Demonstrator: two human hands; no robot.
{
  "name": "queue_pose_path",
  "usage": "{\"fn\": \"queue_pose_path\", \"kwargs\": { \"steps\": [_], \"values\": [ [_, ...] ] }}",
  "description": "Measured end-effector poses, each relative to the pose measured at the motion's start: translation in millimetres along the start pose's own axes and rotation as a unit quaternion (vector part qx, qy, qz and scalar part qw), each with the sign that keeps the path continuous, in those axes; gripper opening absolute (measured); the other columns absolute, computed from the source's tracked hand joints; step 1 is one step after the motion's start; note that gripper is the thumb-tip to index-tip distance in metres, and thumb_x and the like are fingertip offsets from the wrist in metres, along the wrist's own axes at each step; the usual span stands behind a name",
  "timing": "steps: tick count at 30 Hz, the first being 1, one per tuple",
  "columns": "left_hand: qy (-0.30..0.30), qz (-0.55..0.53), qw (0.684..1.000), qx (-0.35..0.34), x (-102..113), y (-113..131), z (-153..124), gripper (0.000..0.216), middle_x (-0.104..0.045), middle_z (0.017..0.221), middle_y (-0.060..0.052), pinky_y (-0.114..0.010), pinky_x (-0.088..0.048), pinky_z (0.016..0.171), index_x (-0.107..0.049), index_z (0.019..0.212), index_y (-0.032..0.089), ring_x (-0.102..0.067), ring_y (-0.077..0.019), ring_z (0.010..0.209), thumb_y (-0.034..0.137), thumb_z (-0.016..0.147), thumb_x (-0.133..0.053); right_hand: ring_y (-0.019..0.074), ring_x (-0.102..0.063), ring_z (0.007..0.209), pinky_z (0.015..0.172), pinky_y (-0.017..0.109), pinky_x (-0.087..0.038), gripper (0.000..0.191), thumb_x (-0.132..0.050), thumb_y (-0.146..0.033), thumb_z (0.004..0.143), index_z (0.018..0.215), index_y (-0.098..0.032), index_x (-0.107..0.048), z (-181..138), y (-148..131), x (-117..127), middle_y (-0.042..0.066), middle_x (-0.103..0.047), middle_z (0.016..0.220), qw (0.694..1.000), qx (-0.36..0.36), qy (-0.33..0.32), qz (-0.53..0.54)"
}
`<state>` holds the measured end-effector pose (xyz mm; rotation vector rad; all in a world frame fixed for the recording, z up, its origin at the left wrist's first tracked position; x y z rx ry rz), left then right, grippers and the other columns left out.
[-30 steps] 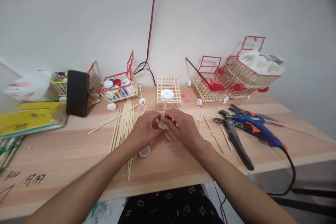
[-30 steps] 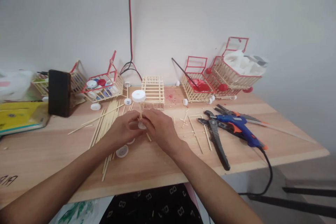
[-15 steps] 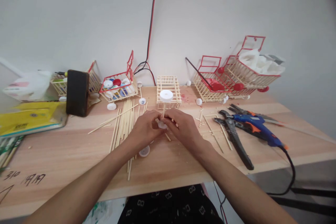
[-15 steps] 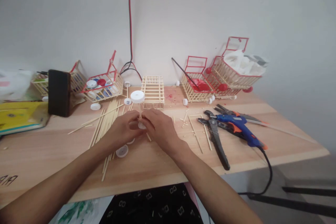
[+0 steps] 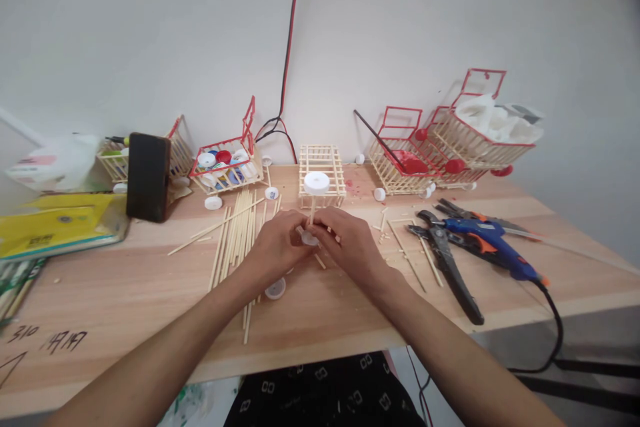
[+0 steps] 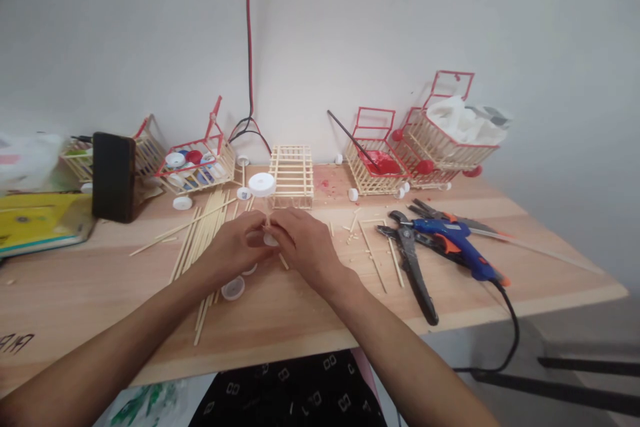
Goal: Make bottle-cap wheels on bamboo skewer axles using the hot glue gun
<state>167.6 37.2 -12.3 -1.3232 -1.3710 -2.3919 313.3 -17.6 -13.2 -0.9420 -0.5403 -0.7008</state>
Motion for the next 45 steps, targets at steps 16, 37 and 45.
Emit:
{"fn": "queue_pose_path", "kwargs": {
  "steps": [16, 37, 45],
  "values": [
    [0.002, -0.003, 1.0, -0.01, -0.6, -0.1, 0.0, 0.011, -0.058, 0.074, 0.003, -0.025, -0.04, 0.069, -0.062, 0.079, 0.018, -0.052, -0.0134, 0.069, 0.023, 0.072, -0.068, 0.0129, -0.052, 0.073, 0.066, 0.023, -0.037, 0.014, -0.049, -0.02, 0.09, 0.078, -0.019, -0.056, -0.2, 1.1, -0.2, 0.001, -0.058, 0.078, 1.0, -0.003, -0.004, 0.001],
    [0.004, 0.0, 1.0, -0.005, 0.1, 0.6, 0.0, 0.011, -0.056, 0.072, 0.003, -0.025, -0.04, 0.069, -0.058, 0.073, 0.018, -0.052, -0.0137, 0.069, 0.024, 0.072, -0.068, 0.0132, -0.052, 0.073, 0.065, 0.024, -0.037, 0.015, -0.049, -0.021, 0.09, 0.077, -0.019, -0.056, 0.2, 0.5, -0.4, 0.001, -0.06, 0.078, 1.0, -0.008, -0.005, -0.002],
    [0.003, 0.001, 1.0, 0.001, -0.2, -0.4, -0.3, 0.01, -0.057, 0.073, 0.003, -0.025, -0.04, 0.069, -0.061, 0.077, 0.019, -0.052, -0.014, 0.069, 0.023, 0.071, -0.068, 0.0131, -0.052, 0.072, 0.066, 0.024, -0.037, 0.014, -0.05, -0.02, 0.09, 0.077, -0.019, -0.056, 0.4, 0.1, 0.0, 0.001, -0.059, 0.077, 1.0, -0.003, -0.004, 0.001]
  ]
}}
Point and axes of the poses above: each hand's wrist, its own z-axis towards the middle knuckle, its own x-axis out of the back of the hand, y = z × x, the point moved 1 cm from there along z, towards the middle knuckle
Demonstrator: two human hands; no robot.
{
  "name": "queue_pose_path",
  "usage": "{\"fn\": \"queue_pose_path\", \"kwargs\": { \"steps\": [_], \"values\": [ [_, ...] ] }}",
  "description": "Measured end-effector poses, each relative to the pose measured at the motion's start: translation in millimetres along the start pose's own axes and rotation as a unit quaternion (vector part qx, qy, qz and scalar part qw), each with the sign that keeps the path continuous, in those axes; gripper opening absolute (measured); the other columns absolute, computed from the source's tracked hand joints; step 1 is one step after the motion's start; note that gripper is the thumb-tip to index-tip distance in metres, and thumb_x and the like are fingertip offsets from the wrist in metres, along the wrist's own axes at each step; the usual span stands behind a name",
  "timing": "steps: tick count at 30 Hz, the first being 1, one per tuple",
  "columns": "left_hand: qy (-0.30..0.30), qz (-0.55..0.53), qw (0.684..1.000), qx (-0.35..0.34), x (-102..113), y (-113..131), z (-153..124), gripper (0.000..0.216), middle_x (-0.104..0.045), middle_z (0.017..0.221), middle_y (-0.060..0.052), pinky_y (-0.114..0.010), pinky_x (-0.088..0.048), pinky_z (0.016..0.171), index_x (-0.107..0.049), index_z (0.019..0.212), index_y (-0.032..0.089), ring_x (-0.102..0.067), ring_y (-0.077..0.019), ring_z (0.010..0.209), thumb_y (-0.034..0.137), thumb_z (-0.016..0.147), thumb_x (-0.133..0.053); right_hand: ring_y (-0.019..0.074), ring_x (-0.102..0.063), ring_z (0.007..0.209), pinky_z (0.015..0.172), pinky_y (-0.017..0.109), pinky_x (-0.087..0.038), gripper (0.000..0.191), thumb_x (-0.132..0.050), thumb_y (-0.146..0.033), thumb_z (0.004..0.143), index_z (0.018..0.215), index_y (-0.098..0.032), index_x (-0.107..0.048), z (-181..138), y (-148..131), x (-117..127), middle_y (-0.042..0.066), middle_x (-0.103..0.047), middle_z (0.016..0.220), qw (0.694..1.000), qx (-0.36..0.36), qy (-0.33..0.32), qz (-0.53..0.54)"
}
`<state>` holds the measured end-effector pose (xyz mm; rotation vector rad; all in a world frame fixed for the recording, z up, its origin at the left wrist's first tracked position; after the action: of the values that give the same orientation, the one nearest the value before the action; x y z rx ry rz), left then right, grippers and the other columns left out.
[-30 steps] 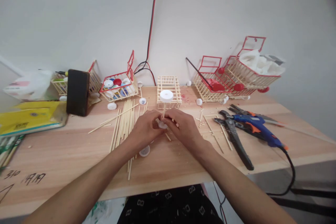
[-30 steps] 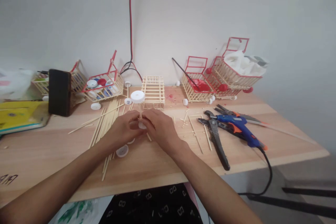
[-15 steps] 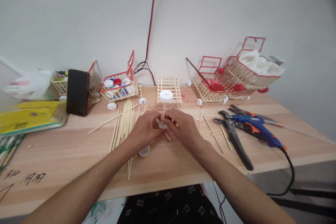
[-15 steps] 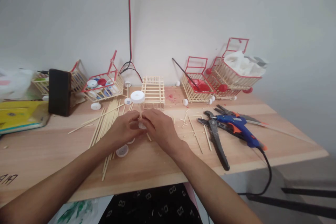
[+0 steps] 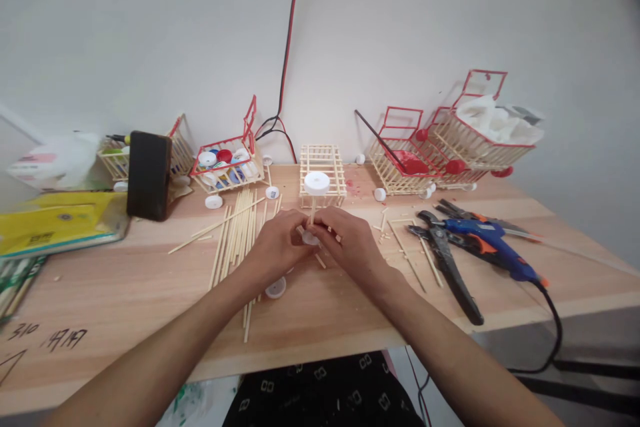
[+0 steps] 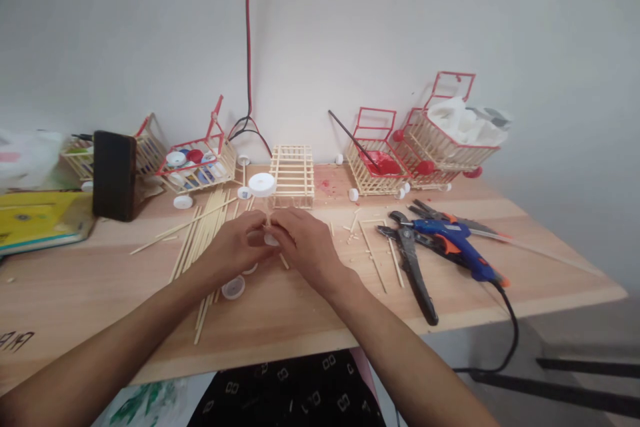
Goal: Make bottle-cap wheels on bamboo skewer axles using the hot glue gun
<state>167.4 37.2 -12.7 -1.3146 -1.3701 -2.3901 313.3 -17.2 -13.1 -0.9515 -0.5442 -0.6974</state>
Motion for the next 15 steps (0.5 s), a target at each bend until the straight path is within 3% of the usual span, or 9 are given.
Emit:
{"fn": "queue_pose_path", "kwargs": {
  "steps": [15],
  "values": [
    [0.0, -0.009, 1.0, -0.017, -0.6, -1.8, -0.3, 0.011, -0.056, 0.072, 0.003, -0.025, -0.039, 0.068, -0.061, 0.078, 0.019, -0.05, -0.0133, 0.068, 0.023, 0.072, -0.068, 0.013, -0.052, 0.073, 0.066, 0.023, -0.037, 0.014, -0.049, -0.02, 0.091, 0.077, -0.019, -0.055, -0.5, -1.3, 1.2, 0.001, -0.058, 0.077, 1.0, 0.002, -0.001, 0.002]
  ]
}}
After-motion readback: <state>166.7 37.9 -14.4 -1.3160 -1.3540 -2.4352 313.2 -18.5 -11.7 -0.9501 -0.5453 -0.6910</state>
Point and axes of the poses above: each hand's wrist, its own z-axis towards the middle knuckle, its own x-axis out of the back of the hand, y = z × x, the point moved 1 cm from there along z, towards the middle knuckle
